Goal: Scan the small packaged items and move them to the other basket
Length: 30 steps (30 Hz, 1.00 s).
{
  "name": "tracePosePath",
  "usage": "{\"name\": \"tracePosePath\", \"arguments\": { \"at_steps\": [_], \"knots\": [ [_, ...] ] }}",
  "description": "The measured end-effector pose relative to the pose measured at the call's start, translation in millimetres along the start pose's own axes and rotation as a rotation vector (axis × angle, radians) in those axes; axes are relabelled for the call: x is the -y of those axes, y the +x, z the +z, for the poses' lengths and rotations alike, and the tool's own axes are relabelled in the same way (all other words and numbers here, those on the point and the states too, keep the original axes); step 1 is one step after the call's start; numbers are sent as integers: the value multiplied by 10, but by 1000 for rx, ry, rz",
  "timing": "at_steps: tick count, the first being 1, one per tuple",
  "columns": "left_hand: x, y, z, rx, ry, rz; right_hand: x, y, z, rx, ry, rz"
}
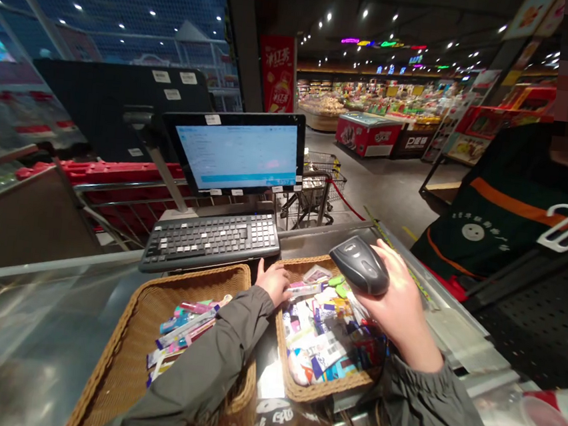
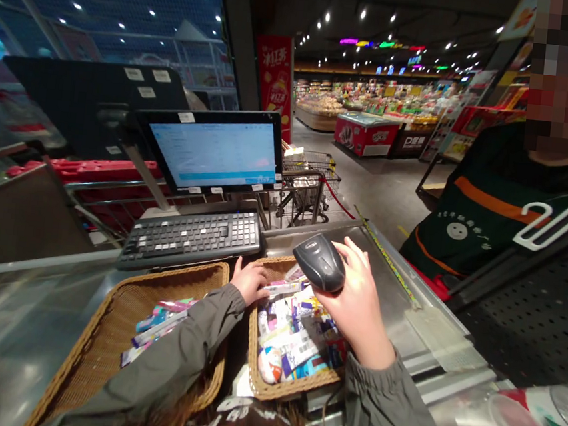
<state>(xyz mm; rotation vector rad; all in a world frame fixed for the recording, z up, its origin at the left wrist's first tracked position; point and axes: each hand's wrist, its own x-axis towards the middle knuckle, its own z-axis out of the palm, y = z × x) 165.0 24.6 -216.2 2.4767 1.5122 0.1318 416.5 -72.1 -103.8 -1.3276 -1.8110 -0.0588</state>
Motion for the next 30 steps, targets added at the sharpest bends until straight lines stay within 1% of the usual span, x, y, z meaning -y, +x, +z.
{"name": "tracePosePath", "arguments": {
  "at_steps": [2, 4, 7, 10, 14, 16, 18, 20, 23, 26, 30],
  "knots": [
    [58, -37, -82, -63, -66, -35, 14, 7, 21, 10, 7, -1],
    [86, -84, -237, -96, -96, -73, 24, 13, 36, 17, 7, -11],
    [89, -198, -600, -185, -81, -56, 46, 23, 45, -1, 2, -49],
    [91, -357, -1026, -321, -8, -7, 129, 64, 45, -17, 12, -119],
    [156, -555, -1532, -493, 73, 21, 397, 189, 51, -22, 19, -197],
    [217, -634, -1739, -566, 94, 10, 583, 261, 62, -29, 17, -231],
    [286, -704, -1911, -611, 105, -8, 781, 316, 81, -27, 17, -264],
    [352, -773, -2040, -628, 105, -23, 974, 344, 110, -13, 17, -292],
    [428, -876, -2151, -655, 119, -41, 1224, 340, 172, 9, 13, -324],
    [490, -983, -2192, -681, 150, -49, 1418, 308, 256, 19, 7, -336],
    [590, -1151, -2222, -674, 132, -80, 1608, 244, 377, 51, 1, -321]
  ]
}}
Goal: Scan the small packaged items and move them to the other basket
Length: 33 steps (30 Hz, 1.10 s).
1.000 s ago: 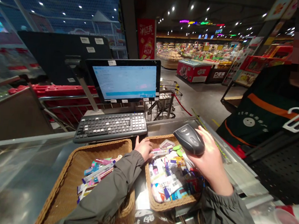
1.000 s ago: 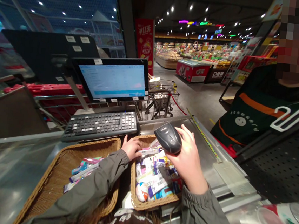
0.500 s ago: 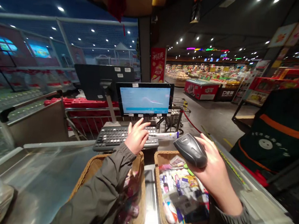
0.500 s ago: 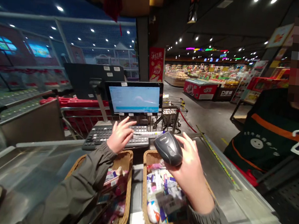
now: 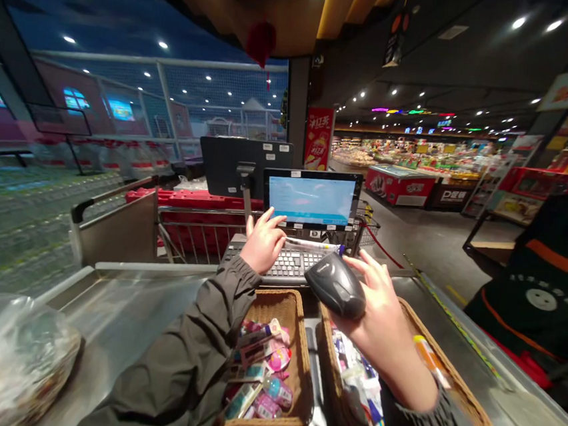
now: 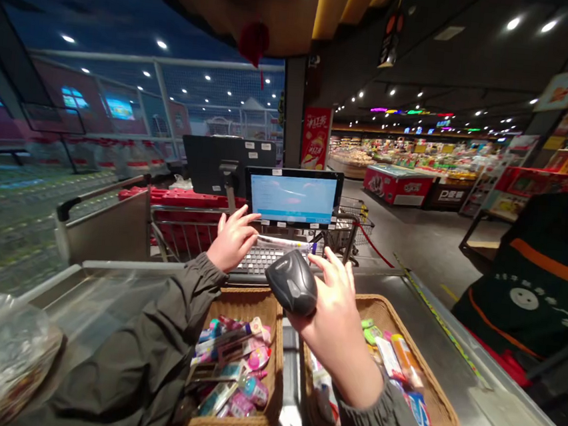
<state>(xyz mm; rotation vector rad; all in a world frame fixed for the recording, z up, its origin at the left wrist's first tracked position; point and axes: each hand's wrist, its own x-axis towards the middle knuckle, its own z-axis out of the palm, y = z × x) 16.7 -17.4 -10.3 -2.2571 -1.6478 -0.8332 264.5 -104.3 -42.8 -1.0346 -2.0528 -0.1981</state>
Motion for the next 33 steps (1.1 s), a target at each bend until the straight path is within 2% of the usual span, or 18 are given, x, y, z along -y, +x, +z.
{"name": "tracePosePath", "arguments": {
  "at_steps": [9, 13, 19, 27, 33],
  "knots": [
    [268, -236, -229, -30, -29, -56, 387, 11, 128, 45, 3, -3],
    [351, -318, -310, -63, -9, -39, 528, 19, 174, 46, -5, -3],
    [464, -425, -403, -50, -17, -18, 717, 25, 245, 31, -12, -12],
    [680, -571, -437, -18, -64, -48, 856, 42, 363, 53, -6, 36],
    [872, -763, -322, 46, -101, -73, 811, 30, 536, 49, -3, 93]
  ]
}}
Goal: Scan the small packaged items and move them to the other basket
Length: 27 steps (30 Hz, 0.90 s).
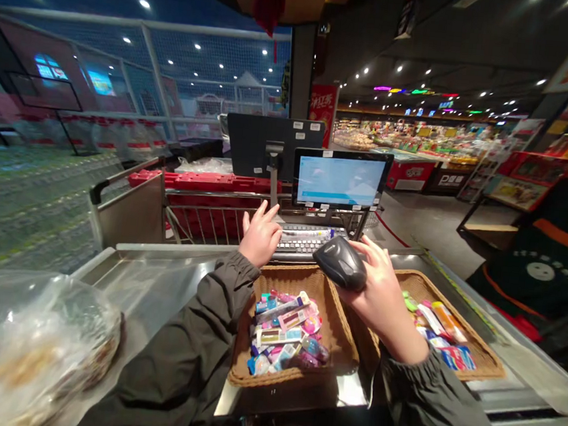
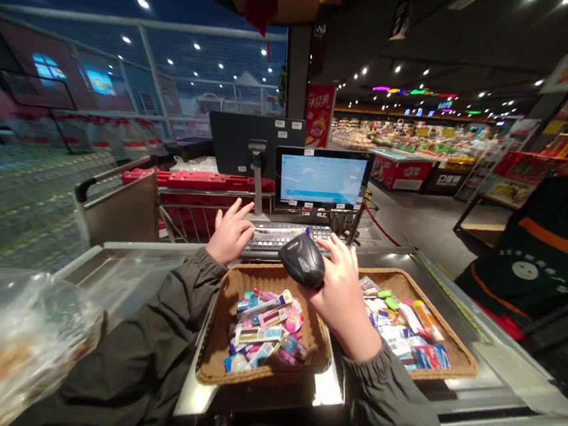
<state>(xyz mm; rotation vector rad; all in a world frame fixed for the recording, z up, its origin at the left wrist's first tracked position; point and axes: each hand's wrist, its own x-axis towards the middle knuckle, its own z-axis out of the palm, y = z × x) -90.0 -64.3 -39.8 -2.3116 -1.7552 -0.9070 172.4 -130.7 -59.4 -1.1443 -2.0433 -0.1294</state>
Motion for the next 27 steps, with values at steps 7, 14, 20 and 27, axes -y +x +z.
{"name": "tracePosePath", "arguments": {
  "at_steps": [7, 14, 20, 27],
  "knots": [
    [339, -320, 404, 218, -25, -23, -144, -186, 109, 33, -16, 46],
    [492, -625, 1072, 574, 11, -97, -240, -296, 98, 36, -24, 80],
    [477, -901, 1436, 792, 67, -104, -349, -344, 81, 93, -29, 56],
    [245, -835, 1243, 777, 202, 31, -585, -441, -174, 32, -72, 112]
  ]
}}
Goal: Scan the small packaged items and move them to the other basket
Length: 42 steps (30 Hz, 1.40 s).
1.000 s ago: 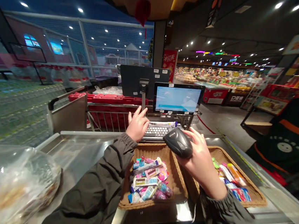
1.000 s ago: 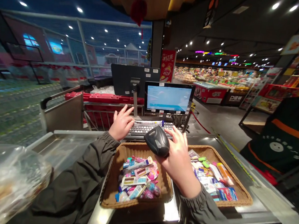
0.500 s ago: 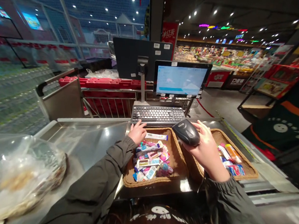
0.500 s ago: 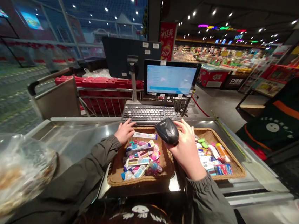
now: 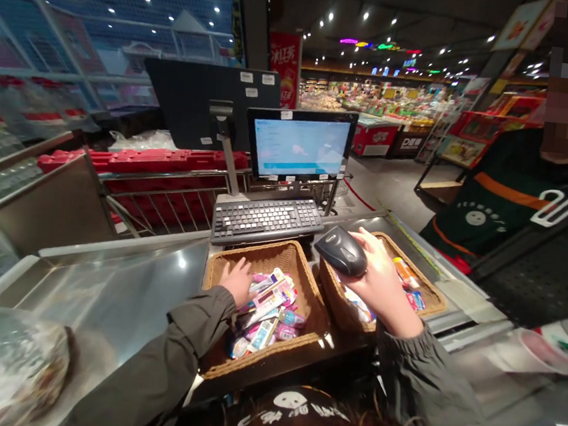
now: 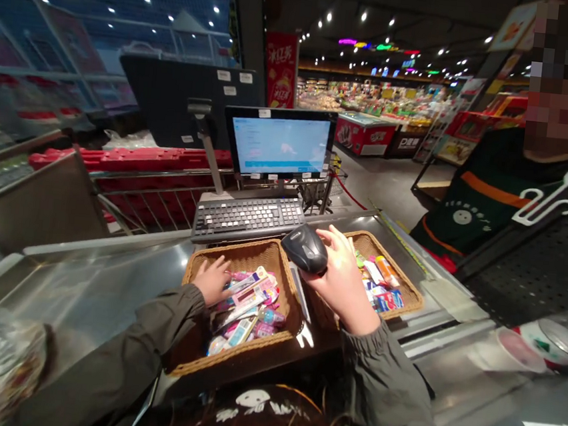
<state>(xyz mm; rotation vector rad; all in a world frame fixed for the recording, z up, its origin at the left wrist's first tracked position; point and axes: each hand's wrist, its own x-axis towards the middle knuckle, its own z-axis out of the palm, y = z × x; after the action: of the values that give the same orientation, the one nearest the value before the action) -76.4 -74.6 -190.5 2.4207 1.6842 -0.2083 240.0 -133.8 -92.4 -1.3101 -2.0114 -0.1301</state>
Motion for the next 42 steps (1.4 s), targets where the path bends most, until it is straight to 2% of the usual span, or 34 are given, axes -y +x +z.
{"name": "tracePosePath", "arguments": {
  "at_steps": [5, 9, 13, 17, 25, 30, 36, 39, 42],
  "knots": [
    [-408, 190, -404, -194, -25, 196, -384, -116, -328, -148, -105, 86],
    [-890, 493, -504, -242, -52, 341, -707, -234, -594, -262, -192, 92],
    [-1414, 873, -443, -205, -71, 442, -933, -348, -765, -311, -209, 140],
    [-1871, 1296, -290, -157, -102, 459, -1095, -407, -853, -296, -200, 203],
    [-2509, 1972, 82, -104, -76, 516, -1424, -354, -932, -257, -189, 230],
    [-2755, 2248, 257, -69, -48, 553, -1619, -314, -921, -249, -186, 213],
    [-2813, 2329, 358, -35, -57, 636, -1810, -255, -865, -271, -159, 184],
    [-2763, 2290, 283, 3, -114, 636, -1865, -229, -826, -264, -143, 194],
    [-2640, 2254, 49, -2, -215, 545, -1899, -215, -792, -244, -123, 190]
  ]
}}
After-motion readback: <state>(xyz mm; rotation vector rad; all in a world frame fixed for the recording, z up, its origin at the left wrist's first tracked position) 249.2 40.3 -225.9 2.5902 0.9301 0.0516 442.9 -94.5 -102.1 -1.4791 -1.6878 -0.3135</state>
